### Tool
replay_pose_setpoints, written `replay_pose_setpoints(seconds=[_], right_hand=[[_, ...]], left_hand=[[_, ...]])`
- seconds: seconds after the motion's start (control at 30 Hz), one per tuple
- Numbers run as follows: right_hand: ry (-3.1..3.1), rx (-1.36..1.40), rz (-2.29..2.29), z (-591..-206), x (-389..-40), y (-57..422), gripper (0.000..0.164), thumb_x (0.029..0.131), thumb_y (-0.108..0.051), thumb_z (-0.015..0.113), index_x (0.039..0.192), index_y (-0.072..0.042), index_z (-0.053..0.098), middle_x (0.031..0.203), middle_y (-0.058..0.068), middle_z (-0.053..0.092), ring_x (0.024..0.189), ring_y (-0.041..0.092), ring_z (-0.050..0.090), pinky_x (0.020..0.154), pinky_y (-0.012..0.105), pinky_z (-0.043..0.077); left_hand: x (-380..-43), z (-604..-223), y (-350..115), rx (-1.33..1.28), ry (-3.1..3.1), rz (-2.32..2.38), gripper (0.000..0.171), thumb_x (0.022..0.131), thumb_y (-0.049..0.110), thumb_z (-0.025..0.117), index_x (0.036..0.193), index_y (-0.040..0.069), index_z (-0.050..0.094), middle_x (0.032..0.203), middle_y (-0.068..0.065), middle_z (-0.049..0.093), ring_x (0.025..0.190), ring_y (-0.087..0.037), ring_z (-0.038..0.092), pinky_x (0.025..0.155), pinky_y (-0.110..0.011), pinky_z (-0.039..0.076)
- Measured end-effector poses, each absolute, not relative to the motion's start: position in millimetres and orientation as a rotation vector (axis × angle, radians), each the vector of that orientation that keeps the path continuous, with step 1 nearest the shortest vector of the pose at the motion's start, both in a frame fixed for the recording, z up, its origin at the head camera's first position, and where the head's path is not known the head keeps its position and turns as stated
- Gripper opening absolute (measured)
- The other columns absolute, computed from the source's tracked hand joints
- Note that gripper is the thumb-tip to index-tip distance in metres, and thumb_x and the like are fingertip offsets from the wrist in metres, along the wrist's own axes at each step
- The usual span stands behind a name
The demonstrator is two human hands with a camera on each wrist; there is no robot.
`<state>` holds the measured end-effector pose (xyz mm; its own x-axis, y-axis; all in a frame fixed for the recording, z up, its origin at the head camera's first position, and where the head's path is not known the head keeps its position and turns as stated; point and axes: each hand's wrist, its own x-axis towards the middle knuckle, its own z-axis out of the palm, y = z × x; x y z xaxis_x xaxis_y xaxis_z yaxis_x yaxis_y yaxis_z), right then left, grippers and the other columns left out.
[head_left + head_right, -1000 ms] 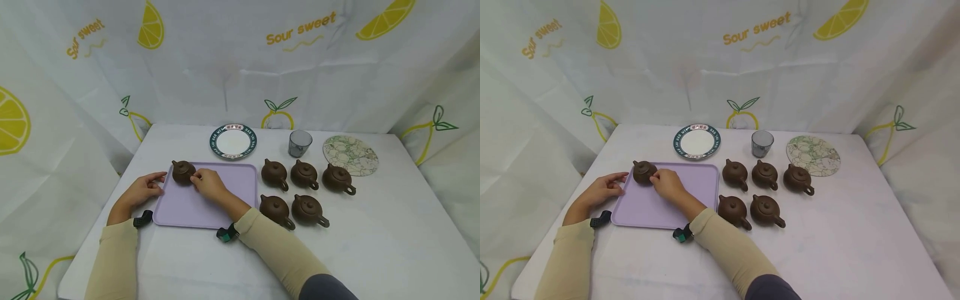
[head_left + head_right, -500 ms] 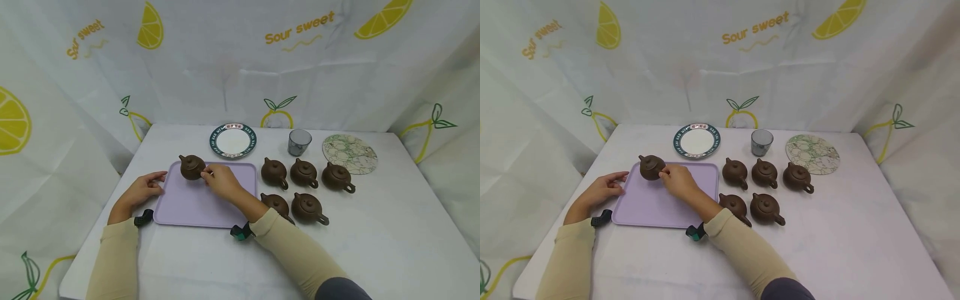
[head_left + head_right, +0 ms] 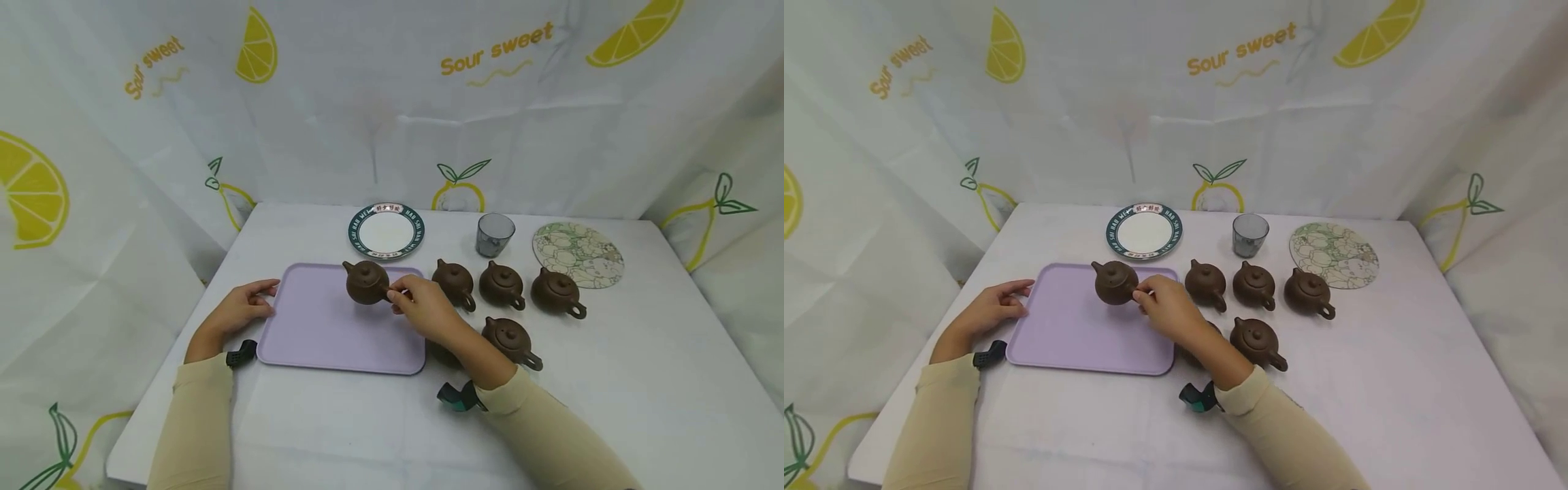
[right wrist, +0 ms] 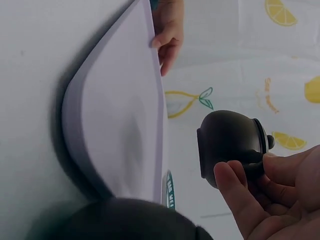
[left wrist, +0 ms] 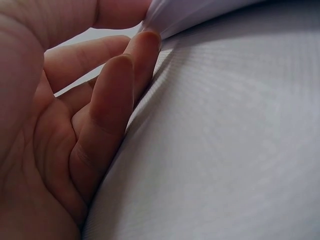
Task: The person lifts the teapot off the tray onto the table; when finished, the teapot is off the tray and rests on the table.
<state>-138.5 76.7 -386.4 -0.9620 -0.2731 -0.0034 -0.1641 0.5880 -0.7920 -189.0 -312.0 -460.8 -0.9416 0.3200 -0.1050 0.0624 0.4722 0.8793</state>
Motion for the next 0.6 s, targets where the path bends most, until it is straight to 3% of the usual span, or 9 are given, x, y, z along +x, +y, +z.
replay_pose_setpoints(seconds=[0.3,0.6], right_hand=[[2.697,-0.364,-1.381,-384,-117,136,0.019,0.089,-0.026,0.053,0.1,-0.012,0.059,0.092,-0.001,0.059,0.077,0.009,0.061,0.067,0.027,0.049],[2.745,-0.313,-1.309,-378,-104,192,0.026,0.089,-0.033,0.051,0.103,-0.013,0.058,0.095,0.002,0.061,0.08,0.011,0.062,0.075,0.038,0.047]], left_hand=[[-190,-465,-312,0.343,2.478,1.483,0.062,0.073,0.002,0.066,0.13,0.007,0.044,0.113,-0.014,0.051,0.072,-0.01,0.055,0.065,-0.019,0.043],[-191,-465,-311,0.342,2.475,1.464,0.063,0.072,0.001,0.066,0.13,0.006,0.043,0.113,-0.015,0.051,0.071,-0.011,0.056,0.065,-0.019,0.043]])
